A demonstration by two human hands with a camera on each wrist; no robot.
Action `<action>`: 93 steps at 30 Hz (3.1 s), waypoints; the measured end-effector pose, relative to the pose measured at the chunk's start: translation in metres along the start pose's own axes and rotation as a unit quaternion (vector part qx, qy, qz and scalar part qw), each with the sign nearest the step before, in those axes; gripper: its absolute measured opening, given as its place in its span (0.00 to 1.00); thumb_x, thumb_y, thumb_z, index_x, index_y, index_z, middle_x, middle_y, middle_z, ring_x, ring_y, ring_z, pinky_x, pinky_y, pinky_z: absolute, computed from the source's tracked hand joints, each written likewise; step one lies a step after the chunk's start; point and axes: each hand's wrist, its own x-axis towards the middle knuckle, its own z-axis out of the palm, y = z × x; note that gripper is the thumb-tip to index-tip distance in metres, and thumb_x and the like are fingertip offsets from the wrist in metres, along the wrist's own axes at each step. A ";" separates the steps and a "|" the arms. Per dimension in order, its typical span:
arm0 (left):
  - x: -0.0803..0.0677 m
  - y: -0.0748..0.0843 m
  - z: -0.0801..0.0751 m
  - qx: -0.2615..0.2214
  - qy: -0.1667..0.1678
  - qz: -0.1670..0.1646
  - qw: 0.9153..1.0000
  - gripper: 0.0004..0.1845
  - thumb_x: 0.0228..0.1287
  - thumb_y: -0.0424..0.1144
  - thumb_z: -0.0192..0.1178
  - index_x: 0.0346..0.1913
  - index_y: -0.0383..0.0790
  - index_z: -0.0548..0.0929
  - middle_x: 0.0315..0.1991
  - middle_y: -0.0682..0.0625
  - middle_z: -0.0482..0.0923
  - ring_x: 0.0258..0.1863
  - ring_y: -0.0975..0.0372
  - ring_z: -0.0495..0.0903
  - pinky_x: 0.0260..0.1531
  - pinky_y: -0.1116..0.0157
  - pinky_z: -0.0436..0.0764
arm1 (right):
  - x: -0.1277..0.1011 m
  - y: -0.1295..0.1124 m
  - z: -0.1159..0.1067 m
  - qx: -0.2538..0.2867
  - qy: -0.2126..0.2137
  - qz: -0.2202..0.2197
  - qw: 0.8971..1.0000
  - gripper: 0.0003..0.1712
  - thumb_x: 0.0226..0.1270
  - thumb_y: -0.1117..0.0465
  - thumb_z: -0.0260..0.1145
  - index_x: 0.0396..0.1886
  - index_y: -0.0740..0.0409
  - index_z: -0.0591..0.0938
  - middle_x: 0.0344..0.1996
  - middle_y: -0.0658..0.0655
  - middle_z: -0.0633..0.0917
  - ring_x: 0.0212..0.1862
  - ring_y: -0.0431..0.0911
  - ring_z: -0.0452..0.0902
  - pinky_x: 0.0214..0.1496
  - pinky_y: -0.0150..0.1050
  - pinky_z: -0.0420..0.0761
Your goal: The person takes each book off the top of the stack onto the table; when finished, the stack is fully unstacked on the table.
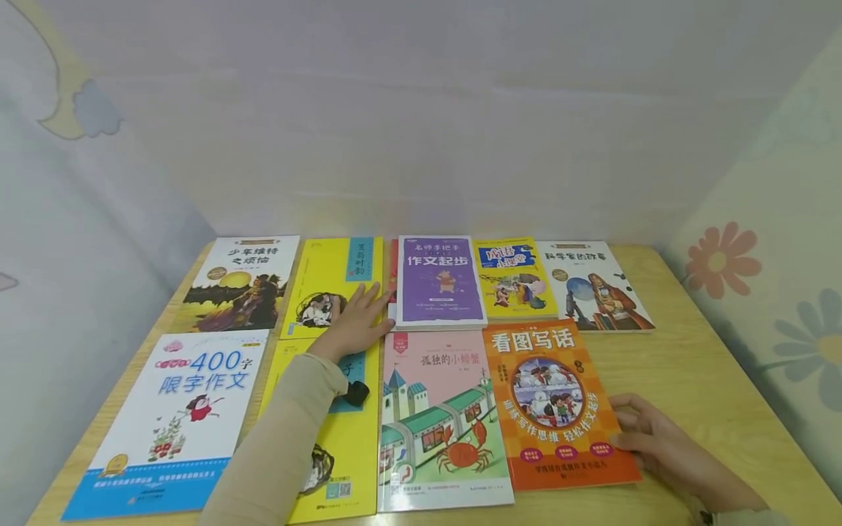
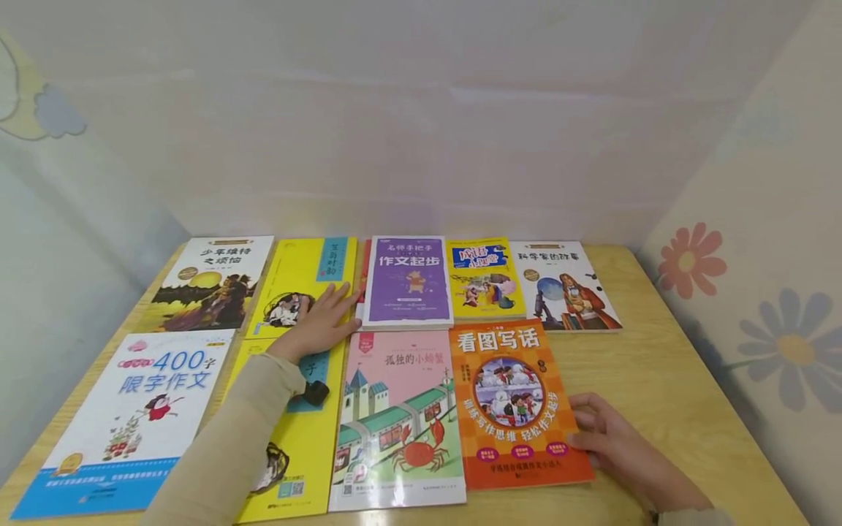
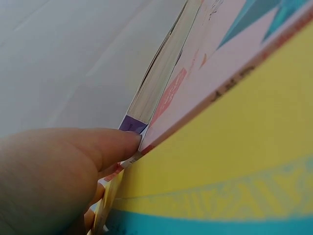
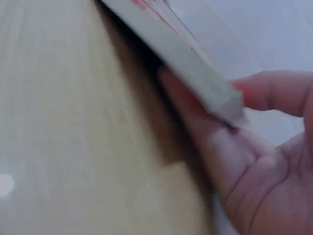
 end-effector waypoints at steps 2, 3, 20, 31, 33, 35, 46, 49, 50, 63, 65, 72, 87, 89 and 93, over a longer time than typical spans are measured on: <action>0.001 0.000 0.000 0.001 0.000 0.000 1.000 0.38 0.77 0.57 0.48 0.83 0.53 0.50 0.83 0.46 0.39 0.81 0.47 0.32 0.71 0.34 0.24 | 0.002 -0.009 -0.001 -0.051 0.026 0.021 0.998 0.22 0.79 0.67 0.55 0.66 0.63 0.60 0.57 0.54 0.83 0.54 0.55 0.84 0.51 0.53 0.86; 0.001 0.000 -0.001 0.002 0.001 0.000 1.000 0.38 0.77 0.57 0.48 0.83 0.53 0.50 0.83 0.46 0.39 0.81 0.47 0.32 0.70 0.34 0.24 | 0.002 -0.014 -0.002 -0.086 0.038 0.029 0.995 0.24 0.79 0.65 0.56 0.66 0.69 0.60 0.55 0.56 0.84 0.52 0.54 0.85 0.49 0.51 0.87; 0.000 -0.001 -0.002 -0.006 0.009 0.003 1.000 0.38 0.76 0.57 0.50 0.82 0.51 0.52 0.83 0.44 0.41 0.81 0.46 0.33 0.70 0.33 0.25 | 0.087 -0.084 0.047 -0.357 0.165 -0.088 0.915 0.25 0.77 0.54 0.62 0.65 0.66 0.77 0.51 0.65 0.85 0.45 0.51 0.85 0.46 0.41 0.86; -0.001 -0.005 0.000 -0.009 0.013 0.004 1.000 0.38 0.76 0.57 0.50 0.82 0.54 0.52 0.83 0.45 0.41 0.81 0.46 0.34 0.71 0.34 0.25 | 0.171 -0.091 0.073 -0.176 0.181 -0.035 0.967 0.30 0.75 0.57 0.65 0.70 0.67 0.71 0.58 0.67 0.82 0.53 0.52 0.85 0.56 0.41 0.84; 0.000 -0.004 0.001 -0.011 0.012 0.007 1.000 0.38 0.76 0.57 0.50 0.82 0.54 0.51 0.83 0.46 0.41 0.81 0.46 0.34 0.71 0.34 0.25 | 0.177 -0.092 0.076 -0.188 0.193 -0.027 0.963 0.30 0.74 0.57 0.65 0.70 0.67 0.72 0.57 0.67 0.83 0.52 0.52 0.86 0.56 0.41 0.84; 0.000 -0.003 0.001 -0.011 0.010 0.007 1.000 0.38 0.76 0.58 0.50 0.82 0.55 0.50 0.83 0.46 0.41 0.81 0.47 0.33 0.71 0.34 0.25 | 0.182 -0.094 0.079 -0.206 0.205 -0.019 0.957 0.30 0.74 0.57 0.66 0.69 0.67 0.73 0.56 0.67 0.84 0.51 0.52 0.86 0.57 0.43 0.84; -0.001 0.004 0.001 -0.014 0.009 0.005 1.000 0.38 0.76 0.57 0.51 0.82 0.55 0.51 0.83 0.46 0.41 0.81 0.47 0.34 0.71 0.34 0.25 | 0.199 -0.102 0.087 -0.212 0.249 0.024 0.945 0.29 0.73 0.56 0.65 0.69 0.65 0.73 0.50 0.64 0.85 0.45 0.49 0.86 0.53 0.41 0.85; -0.001 0.004 0.000 -0.013 0.009 0.005 1.000 0.38 0.76 0.57 0.51 0.82 0.55 0.51 0.83 0.46 0.41 0.81 0.47 0.34 0.71 0.34 0.25 | 0.198 -0.105 0.087 -0.153 0.245 0.024 0.957 0.30 0.75 0.57 0.63 0.71 0.66 0.71 0.56 0.65 0.83 0.49 0.49 0.84 0.55 0.40 0.84; -0.001 0.004 0.000 -0.012 0.009 0.005 1.000 0.38 0.76 0.56 0.51 0.82 0.55 0.51 0.83 0.45 0.42 0.81 0.46 0.34 0.71 0.34 0.25 | 0.198 -0.105 0.087 -0.127 0.235 0.017 0.964 0.30 0.76 0.58 0.62 0.71 0.67 0.70 0.58 0.66 0.81 0.51 0.49 0.84 0.56 0.40 0.84; -0.001 0.001 -0.002 -0.001 0.013 -0.006 1.000 0.37 0.77 0.57 0.51 0.82 0.54 0.52 0.83 0.45 0.42 0.81 0.46 0.34 0.71 0.34 0.26 | 0.224 -0.109 0.079 0.086 0.200 0.005 0.976 0.26 0.80 0.58 0.58 0.71 0.63 0.72 0.64 0.62 0.79 0.58 0.49 0.82 0.59 0.39 0.82; -0.001 0.001 -0.001 -0.005 0.011 -0.005 1.000 0.37 0.77 0.56 0.51 0.82 0.54 0.52 0.83 0.45 0.42 0.81 0.46 0.34 0.71 0.33 0.26 | 0.230 -0.110 0.078 0.075 0.203 0.002 0.976 0.25 0.78 0.59 0.60 0.69 0.64 0.74 0.62 0.63 0.81 0.55 0.49 0.84 0.57 0.40 0.83; 0.000 0.000 0.002 -0.008 0.009 -0.005 1.000 0.37 0.76 0.56 0.50 0.82 0.55 0.51 0.83 0.47 0.41 0.81 0.48 0.34 0.71 0.34 0.26 | 0.243 -0.114 0.071 0.015 0.214 0.020 0.977 0.28 0.75 0.60 0.63 0.70 0.65 0.72 0.60 0.65 0.81 0.49 0.49 0.86 0.52 0.41 0.86; -0.002 0.002 0.000 -0.006 0.009 -0.007 1.000 0.37 0.76 0.56 0.51 0.82 0.51 0.54 0.83 0.45 0.42 0.81 0.47 0.34 0.71 0.34 0.26 | 0.224 -0.109 0.067 -0.065 0.219 -0.050 0.972 0.29 0.77 0.59 0.61 0.74 0.62 0.69 0.62 0.64 0.78 0.52 0.51 0.84 0.52 0.40 0.86; -0.001 0.002 0.000 -0.005 0.009 -0.008 1.000 0.37 0.76 0.56 0.51 0.82 0.50 0.54 0.83 0.45 0.42 0.81 0.47 0.34 0.71 0.34 0.26 | 0.216 -0.108 0.063 -0.069 0.213 -0.068 0.972 0.30 0.78 0.59 0.61 0.74 0.63 0.69 0.63 0.65 0.77 0.52 0.50 0.84 0.52 0.39 0.86; -0.002 0.002 0.000 -0.005 0.010 -0.009 1.000 0.37 0.76 0.56 0.51 0.82 0.50 0.54 0.83 0.46 0.41 0.81 0.47 0.34 0.71 0.34 0.26 | 0.195 -0.108 0.050 -0.070 0.194 -0.090 0.974 0.31 0.78 0.57 0.61 0.75 0.63 0.66 0.63 0.64 0.75 0.51 0.46 0.84 0.53 0.40 0.85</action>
